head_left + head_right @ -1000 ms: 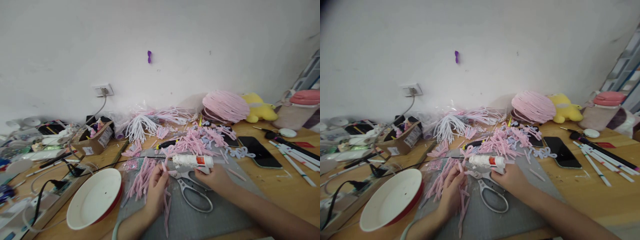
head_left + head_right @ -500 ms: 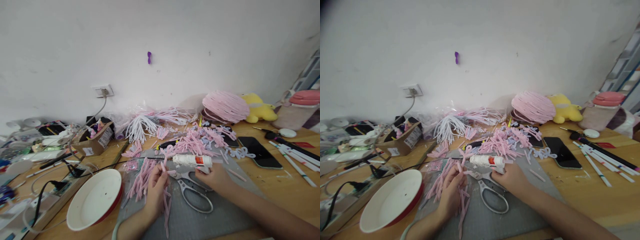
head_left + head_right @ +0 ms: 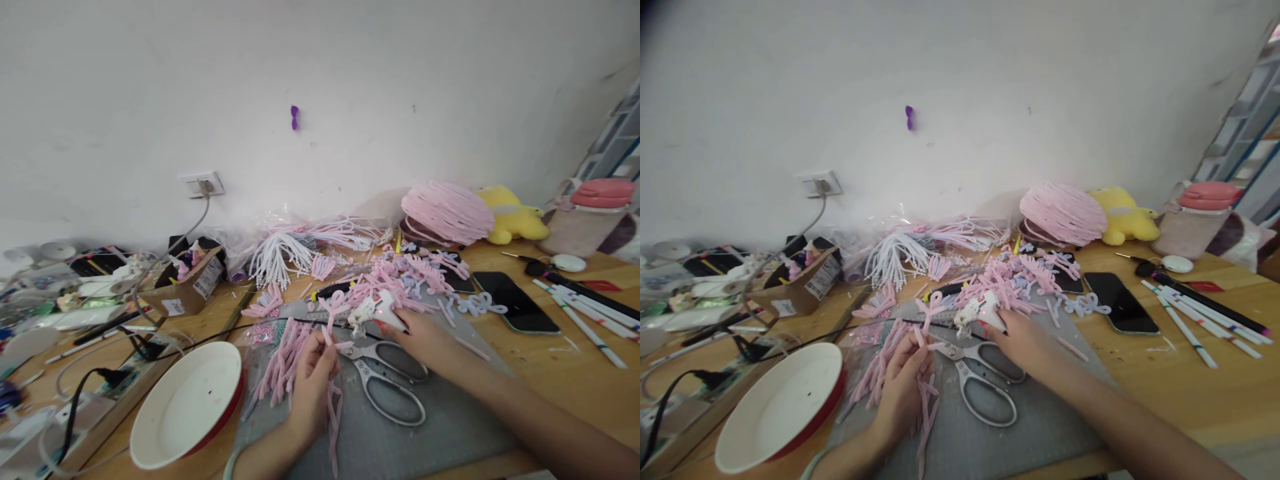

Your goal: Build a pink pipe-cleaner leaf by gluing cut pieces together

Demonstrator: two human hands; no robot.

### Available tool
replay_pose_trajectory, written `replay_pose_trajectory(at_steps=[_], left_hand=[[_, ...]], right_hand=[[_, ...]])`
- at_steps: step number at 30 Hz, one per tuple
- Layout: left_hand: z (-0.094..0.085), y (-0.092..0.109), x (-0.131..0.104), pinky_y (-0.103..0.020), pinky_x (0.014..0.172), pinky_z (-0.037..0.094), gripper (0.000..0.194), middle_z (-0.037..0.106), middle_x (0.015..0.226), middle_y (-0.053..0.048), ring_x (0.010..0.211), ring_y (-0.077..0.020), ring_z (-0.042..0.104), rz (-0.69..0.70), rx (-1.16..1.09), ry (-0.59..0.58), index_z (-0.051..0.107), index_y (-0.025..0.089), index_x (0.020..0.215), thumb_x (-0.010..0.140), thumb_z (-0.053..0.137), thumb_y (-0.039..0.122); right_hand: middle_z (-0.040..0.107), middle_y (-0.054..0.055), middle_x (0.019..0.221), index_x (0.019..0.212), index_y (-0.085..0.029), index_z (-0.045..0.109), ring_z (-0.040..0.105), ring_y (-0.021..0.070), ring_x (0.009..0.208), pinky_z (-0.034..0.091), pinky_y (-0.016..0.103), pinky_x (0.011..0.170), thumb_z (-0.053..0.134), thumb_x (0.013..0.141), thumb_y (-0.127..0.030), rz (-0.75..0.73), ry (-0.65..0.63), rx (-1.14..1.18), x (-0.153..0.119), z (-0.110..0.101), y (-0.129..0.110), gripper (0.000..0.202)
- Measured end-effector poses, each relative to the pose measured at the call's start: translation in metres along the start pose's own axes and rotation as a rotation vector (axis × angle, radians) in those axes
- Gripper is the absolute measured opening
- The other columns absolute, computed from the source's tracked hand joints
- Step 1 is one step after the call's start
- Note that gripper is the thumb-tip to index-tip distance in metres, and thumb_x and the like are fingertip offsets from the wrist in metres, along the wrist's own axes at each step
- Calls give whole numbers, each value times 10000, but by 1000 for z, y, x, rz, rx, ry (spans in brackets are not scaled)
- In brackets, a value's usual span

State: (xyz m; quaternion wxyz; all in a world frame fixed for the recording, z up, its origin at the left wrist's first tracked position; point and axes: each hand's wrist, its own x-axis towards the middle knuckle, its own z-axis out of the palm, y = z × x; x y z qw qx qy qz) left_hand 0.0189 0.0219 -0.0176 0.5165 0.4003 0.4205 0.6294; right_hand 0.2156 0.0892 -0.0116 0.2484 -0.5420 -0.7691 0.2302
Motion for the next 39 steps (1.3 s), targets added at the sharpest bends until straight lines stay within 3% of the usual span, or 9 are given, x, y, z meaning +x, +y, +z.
replay_pose_trajectory(at_steps=[4, 6, 8, 15, 23, 28, 39], left_hand=[[3, -1, -3, -199, 463, 231, 281, 380, 560, 62, 481, -80, 296, -38, 25, -19, 487, 179, 694, 701, 619, 428], [4, 0, -5, -201, 467, 233, 291, 385, 566, 60, 485, -82, 299, -57, 36, -41, 480, 181, 687, 698, 620, 436], [5, 1, -8, -204, 479, 244, 287, 400, 586, 54, 501, -86, 306, -63, 60, -74, 487, 178, 684, 697, 624, 431], [8, 5, -13, -219, 521, 267, 265, 414, 604, 40, 537, -105, 319, -51, 159, -152, 515, 177, 688, 717, 606, 424], [6, 0, -13, -220, 506, 258, 273, 433, 616, 32, 528, -106, 320, -91, 173, -189, 533, 180, 697, 765, 554, 444], [4, -9, -13, -219, 495, 250, 256, 502, 668, 20, 513, -95, 322, -95, 116, -206, 538, 183, 742, 817, 498, 425], [12, 0, -13, -213, 483, 260, 212, 542, 650, 26, 500, -95, 366, -107, 148, -186, 451, 198, 824, 776, 558, 375]], right_hand=[[605, 113, 998, 978, -182, 603, 535, 239, 972, 402, 376, 842, 514, 821, -357, -265, 197, -55, -9, -6, -9, 251], [597, 94, 988, 959, -198, 607, 534, 211, 958, 407, 353, 844, 517, 827, -322, -410, 160, 39, -16, -8, -17, 202], [607, 76, 941, 934, -203, 613, 555, 181, 871, 437, 303, 777, 535, 822, -324, -465, 59, 145, -23, -8, -25, 182], [624, 39, 809, 861, -195, 641, 544, 128, 701, 429, 227, 627, 513, 842, -314, -471, -96, 300, -34, 1, -35, 176], [555, 0, 661, 768, -189, 616, 453, 101, 544, 354, 214, 521, 507, 836, -321, -377, -22, 344, -33, 2, -34, 185], [579, 6, 691, 776, -198, 612, 468, 114, 566, 352, 220, 526, 488, 846, -336, -271, 35, 363, -30, -4, -34, 198], [627, 20, 774, 862, -215, 622, 538, 137, 648, 384, 238, 583, 437, 874, -371, -298, -20, 241, -25, -5, -28, 242]])
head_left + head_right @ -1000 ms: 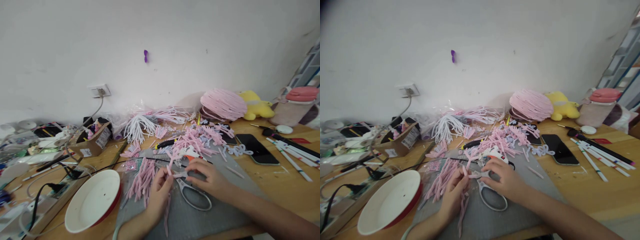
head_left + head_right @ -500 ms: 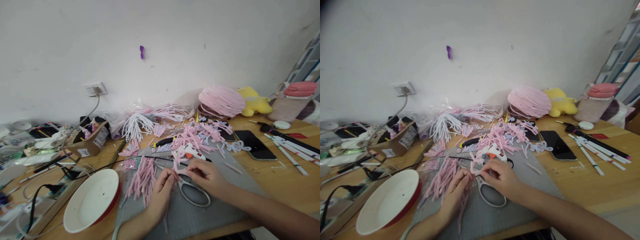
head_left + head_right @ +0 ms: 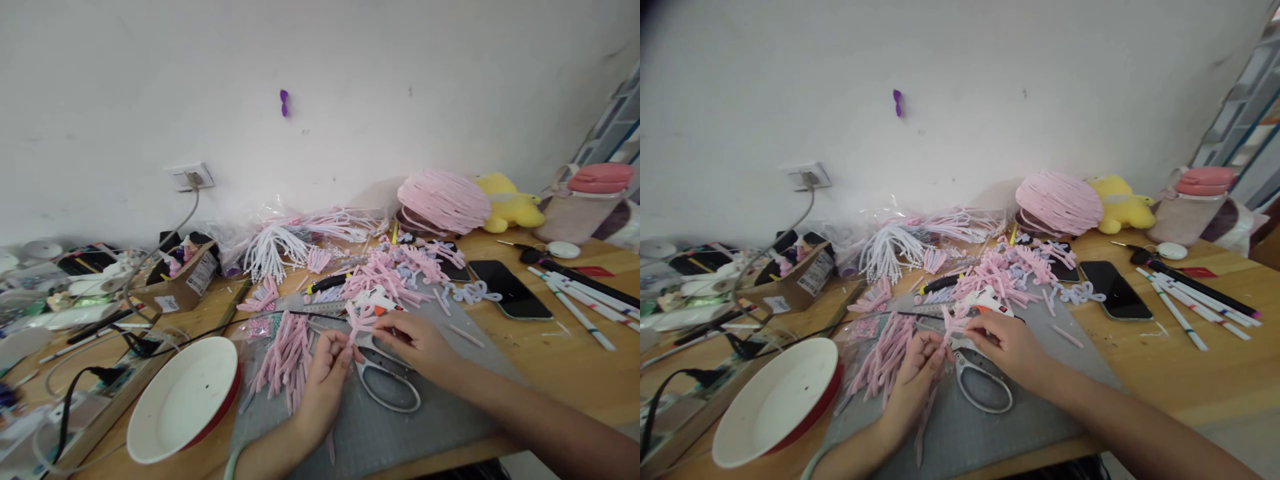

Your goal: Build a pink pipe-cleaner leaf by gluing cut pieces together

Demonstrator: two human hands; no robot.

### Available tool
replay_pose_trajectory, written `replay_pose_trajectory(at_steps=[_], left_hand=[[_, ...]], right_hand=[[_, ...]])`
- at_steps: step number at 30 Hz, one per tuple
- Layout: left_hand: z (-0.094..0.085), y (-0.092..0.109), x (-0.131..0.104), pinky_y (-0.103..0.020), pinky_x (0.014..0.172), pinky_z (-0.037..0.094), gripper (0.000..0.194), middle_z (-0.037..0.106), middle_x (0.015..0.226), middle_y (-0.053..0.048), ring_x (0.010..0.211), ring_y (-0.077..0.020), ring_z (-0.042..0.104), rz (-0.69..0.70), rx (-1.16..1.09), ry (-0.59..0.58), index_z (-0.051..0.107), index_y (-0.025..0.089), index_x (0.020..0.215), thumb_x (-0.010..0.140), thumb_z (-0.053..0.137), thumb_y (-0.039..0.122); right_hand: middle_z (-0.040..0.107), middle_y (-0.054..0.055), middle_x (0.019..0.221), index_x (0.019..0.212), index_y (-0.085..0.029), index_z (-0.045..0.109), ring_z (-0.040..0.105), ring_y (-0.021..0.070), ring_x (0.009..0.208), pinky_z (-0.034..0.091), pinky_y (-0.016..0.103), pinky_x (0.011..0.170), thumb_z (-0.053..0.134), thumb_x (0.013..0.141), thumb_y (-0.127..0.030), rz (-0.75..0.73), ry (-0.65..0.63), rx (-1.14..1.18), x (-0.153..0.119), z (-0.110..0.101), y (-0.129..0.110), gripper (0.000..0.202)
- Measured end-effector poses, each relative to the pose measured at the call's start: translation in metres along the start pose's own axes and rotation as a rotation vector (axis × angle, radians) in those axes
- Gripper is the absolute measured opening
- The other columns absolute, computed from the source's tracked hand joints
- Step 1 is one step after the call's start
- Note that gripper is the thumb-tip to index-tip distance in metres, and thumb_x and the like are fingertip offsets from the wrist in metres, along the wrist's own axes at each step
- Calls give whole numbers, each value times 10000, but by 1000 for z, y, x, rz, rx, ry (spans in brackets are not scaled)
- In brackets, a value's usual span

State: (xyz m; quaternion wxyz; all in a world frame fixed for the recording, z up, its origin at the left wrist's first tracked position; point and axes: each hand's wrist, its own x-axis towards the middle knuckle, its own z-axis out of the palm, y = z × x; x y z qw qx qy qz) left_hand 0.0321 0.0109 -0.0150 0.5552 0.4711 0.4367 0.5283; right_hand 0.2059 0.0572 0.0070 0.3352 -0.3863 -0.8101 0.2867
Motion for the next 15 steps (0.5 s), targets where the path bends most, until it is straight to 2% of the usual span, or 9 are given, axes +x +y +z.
replay_pose_trajectory(at_steps=[6, 12, 15], left_hand=[[-2, -2, 0, -219, 503, 274, 241, 550, 679, 19, 524, -101, 400, -10, 41, -12, 452, 194, 886, 791, 535, 399], [-5, -3, 0, -242, 613, 333, 232, 560, 698, 11, 661, -134, 497, 30, 94, -35, 449, 193, 932, 820, 506, 387], [-5, -2, 0, -247, 619, 336, 242, 556, 676, 23, 666, -141, 511, 38, 99, -42, 435, 204, 952, 821, 503, 396]], right_hand=[[635, 12, 774, 868, -218, 628, 548, 129, 665, 382, 227, 590, 445, 877, -358, -43, -29, -25, 2, -1, 3, 230], [617, 9, 709, 835, -192, 621, 515, 115, 597, 363, 218, 555, 477, 864, -318, -92, -36, -76, 4, -4, 4, 194], [610, 8, 696, 833, -186, 620, 506, 113, 588, 360, 218, 560, 488, 855, -283, -106, -51, -94, 4, -6, 4, 165]])
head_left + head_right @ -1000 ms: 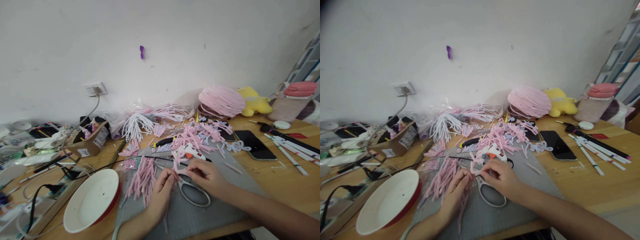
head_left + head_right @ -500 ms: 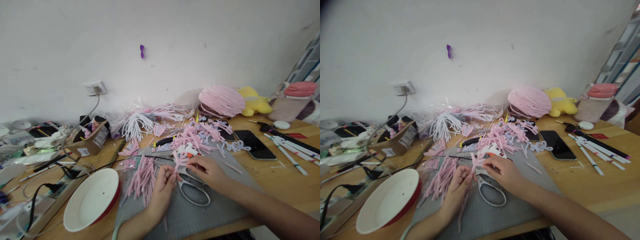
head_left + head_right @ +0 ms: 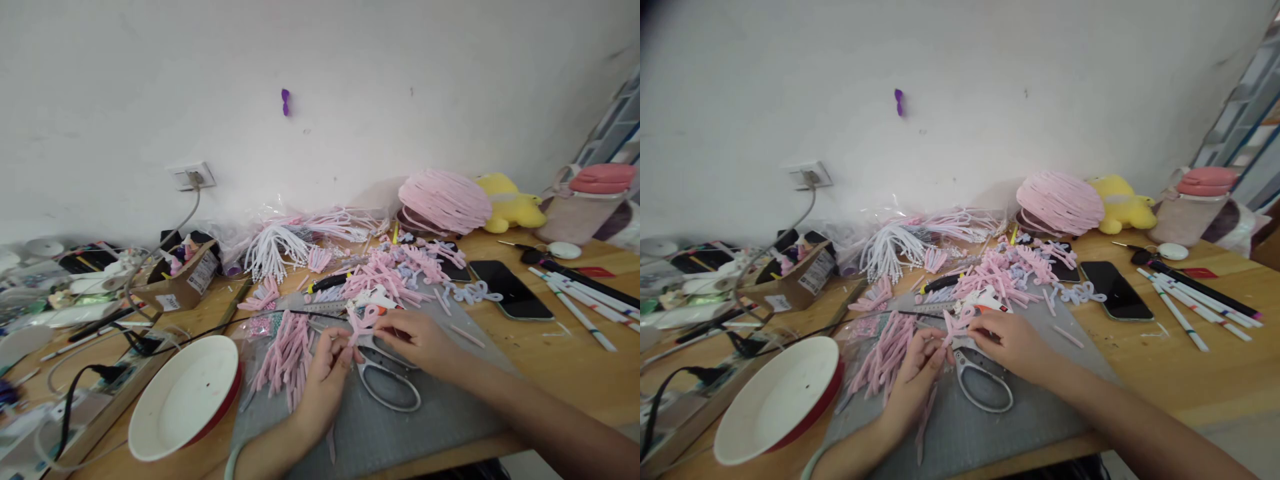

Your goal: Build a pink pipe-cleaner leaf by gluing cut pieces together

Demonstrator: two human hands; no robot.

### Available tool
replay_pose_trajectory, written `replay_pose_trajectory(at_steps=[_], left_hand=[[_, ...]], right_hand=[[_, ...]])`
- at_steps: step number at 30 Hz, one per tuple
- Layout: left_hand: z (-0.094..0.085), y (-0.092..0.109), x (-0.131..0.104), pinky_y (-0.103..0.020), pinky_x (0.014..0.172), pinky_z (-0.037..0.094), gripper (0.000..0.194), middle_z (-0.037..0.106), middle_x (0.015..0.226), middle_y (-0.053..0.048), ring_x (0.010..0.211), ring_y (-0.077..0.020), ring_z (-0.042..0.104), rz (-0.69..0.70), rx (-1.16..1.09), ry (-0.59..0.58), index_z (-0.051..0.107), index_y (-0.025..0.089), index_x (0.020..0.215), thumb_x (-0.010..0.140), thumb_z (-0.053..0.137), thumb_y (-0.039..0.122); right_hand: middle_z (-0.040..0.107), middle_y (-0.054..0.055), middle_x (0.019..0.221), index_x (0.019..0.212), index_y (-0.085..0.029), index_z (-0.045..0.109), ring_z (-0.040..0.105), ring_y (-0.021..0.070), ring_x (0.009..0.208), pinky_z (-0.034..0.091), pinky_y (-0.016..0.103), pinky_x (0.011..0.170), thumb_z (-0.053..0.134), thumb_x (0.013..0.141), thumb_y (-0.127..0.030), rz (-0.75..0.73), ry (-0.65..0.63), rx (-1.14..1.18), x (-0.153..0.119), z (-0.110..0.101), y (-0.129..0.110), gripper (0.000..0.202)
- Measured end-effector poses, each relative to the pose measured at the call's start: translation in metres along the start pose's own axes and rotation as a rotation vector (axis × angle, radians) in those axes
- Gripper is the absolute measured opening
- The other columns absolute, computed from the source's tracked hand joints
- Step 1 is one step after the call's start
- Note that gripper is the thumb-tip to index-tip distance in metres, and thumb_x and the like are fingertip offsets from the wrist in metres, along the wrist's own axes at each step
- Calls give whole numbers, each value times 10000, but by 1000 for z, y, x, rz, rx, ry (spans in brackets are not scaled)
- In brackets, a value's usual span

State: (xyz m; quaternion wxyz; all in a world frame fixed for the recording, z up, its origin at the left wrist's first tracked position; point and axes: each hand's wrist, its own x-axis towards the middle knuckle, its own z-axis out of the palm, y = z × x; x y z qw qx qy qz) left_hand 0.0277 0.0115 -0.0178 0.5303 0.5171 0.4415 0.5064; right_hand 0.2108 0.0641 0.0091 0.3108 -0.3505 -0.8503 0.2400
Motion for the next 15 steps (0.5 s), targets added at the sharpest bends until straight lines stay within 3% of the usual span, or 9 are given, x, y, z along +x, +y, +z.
replay_pose_trajectory(at_steps=[5, 15], left_hand=[[0, 2, 0, -252, 627, 334, 254, 554, 671, 27, 663, -143, 508, 5, 27, -7, 423, 205, 962, 821, 503, 402], [-1, -4, -2, -247, 658, 333, 223, 527, 686, 35, 672, -135, 477, 74, 61, -22, 396, 221, 1010, 862, 454, 377]], right_hand=[[612, 12, 710, 841, -188, 625, 503, 117, 596, 354, 223, 563, 485, 853, -273, 0, -13, -1, 0, -1, 0, 164], [534, -21, 589, 768, -184, 620, 444, 105, 525, 314, 219, 483, 569, 778, -396, 221, 43, 110, 3, 0, 3, 218]])
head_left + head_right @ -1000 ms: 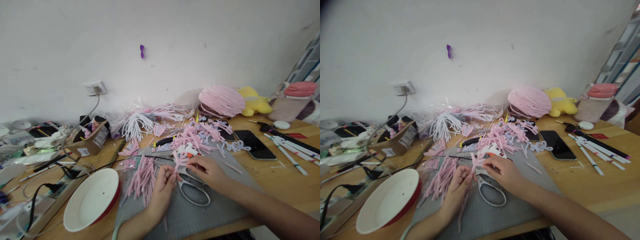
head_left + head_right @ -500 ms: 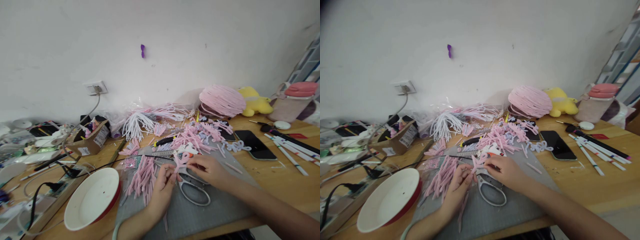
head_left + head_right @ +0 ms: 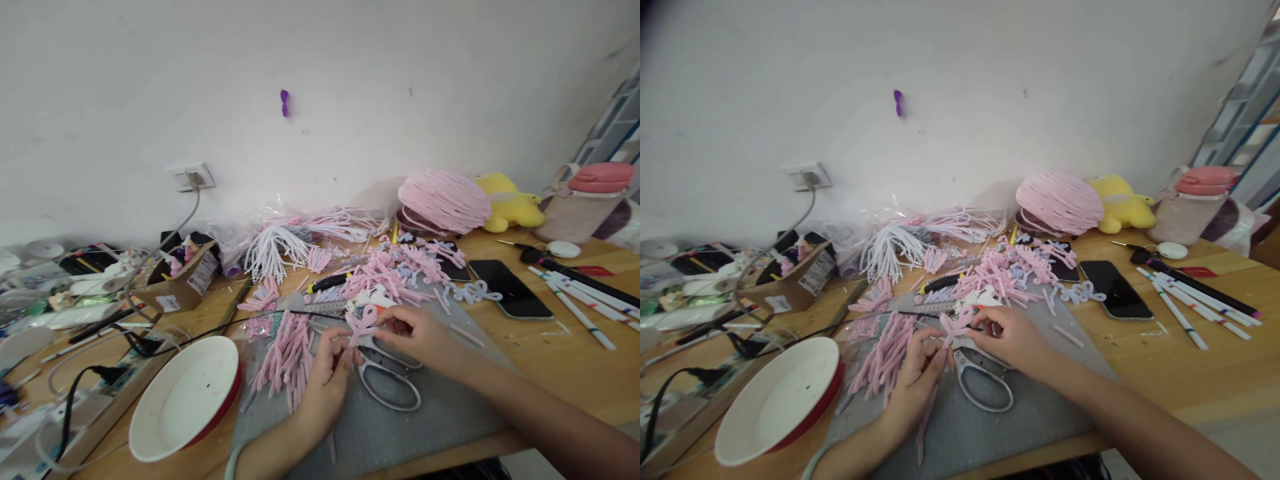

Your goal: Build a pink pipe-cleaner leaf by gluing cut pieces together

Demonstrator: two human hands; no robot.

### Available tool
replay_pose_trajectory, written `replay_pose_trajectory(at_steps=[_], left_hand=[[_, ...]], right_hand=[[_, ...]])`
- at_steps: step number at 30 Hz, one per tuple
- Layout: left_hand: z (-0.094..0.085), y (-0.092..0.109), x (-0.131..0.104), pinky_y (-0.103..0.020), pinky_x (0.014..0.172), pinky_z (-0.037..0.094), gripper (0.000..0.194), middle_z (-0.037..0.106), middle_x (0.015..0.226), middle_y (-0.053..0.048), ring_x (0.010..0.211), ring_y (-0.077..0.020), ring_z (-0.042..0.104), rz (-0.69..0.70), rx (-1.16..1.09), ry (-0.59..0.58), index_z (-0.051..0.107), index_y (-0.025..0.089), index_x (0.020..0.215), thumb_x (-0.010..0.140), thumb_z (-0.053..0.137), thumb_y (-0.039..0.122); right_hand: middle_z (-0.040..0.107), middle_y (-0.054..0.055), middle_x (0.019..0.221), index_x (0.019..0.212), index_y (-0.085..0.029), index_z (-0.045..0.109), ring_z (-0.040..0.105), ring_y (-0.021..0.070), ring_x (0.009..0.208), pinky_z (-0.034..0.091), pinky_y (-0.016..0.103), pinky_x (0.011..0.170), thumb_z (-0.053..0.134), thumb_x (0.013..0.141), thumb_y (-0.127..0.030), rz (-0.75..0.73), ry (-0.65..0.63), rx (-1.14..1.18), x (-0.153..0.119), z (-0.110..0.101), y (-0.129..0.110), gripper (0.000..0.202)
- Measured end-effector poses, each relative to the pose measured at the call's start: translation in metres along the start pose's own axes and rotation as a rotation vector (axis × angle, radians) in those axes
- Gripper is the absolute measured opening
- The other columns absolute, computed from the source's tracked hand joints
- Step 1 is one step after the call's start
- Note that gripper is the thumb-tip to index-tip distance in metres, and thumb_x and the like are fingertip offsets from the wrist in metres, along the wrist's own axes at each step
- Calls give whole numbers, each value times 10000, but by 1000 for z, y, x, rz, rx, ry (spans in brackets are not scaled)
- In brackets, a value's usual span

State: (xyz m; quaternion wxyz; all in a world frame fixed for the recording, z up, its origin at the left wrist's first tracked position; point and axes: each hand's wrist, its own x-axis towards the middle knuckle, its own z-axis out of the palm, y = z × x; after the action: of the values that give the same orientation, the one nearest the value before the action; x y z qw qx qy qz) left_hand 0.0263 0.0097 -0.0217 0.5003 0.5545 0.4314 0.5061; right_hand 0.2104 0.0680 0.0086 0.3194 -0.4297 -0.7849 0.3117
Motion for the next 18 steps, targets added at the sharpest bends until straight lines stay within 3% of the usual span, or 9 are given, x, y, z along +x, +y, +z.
replay_pose_trajectory(at_steps=[4, 7, 10, 18], left_hand=[[0, -2, -1, -240, 640, 327, 195, 515, 692, 36, 657, -127, 461, 7, 24, -17, 399, 227, 1021, 878, 430, 356], [0, -3, -1, -238, 628, 327, 186, 504, 695, 34, 651, -124, 457, 21, 61, -24, 412, 222, 1019, 886, 414, 352], [-1, -3, -1, -237, 629, 330, 183, 500, 696, 31, 659, -125, 459, 38, 94, -28, 423, 219, 1018, 892, 404, 349], [-2, -6, -2, -247, 659, 354, 206, 498, 728, 15, 692, -131, 479, 107, 179, -48, 443, 213, 1075, 909, 369, 310]], right_hand=[[551, -6, 644, 749, -176, 585, 472, 116, 577, 338, 221, 505, 501, 815, -420, 71, 54, 125, 2, -1, 3, 266], [575, 7, 696, 799, -175, 604, 488, 126, 612, 348, 227, 523, 498, 816, -407, 98, 0, 194, 2, -1, 5, 256], [528, -14, 619, 765, -172, 613, 432, 107, 546, 304, 221, 487, 532, 793, -379, 118, -66, 194, 1, 0, 6, 223], [437, -41, 563, 706, -170, 571, 361, 89, 503, 257, 214, 459, 511, 796, -357, 146, -100, 268, -2, 5, -2, 216]])
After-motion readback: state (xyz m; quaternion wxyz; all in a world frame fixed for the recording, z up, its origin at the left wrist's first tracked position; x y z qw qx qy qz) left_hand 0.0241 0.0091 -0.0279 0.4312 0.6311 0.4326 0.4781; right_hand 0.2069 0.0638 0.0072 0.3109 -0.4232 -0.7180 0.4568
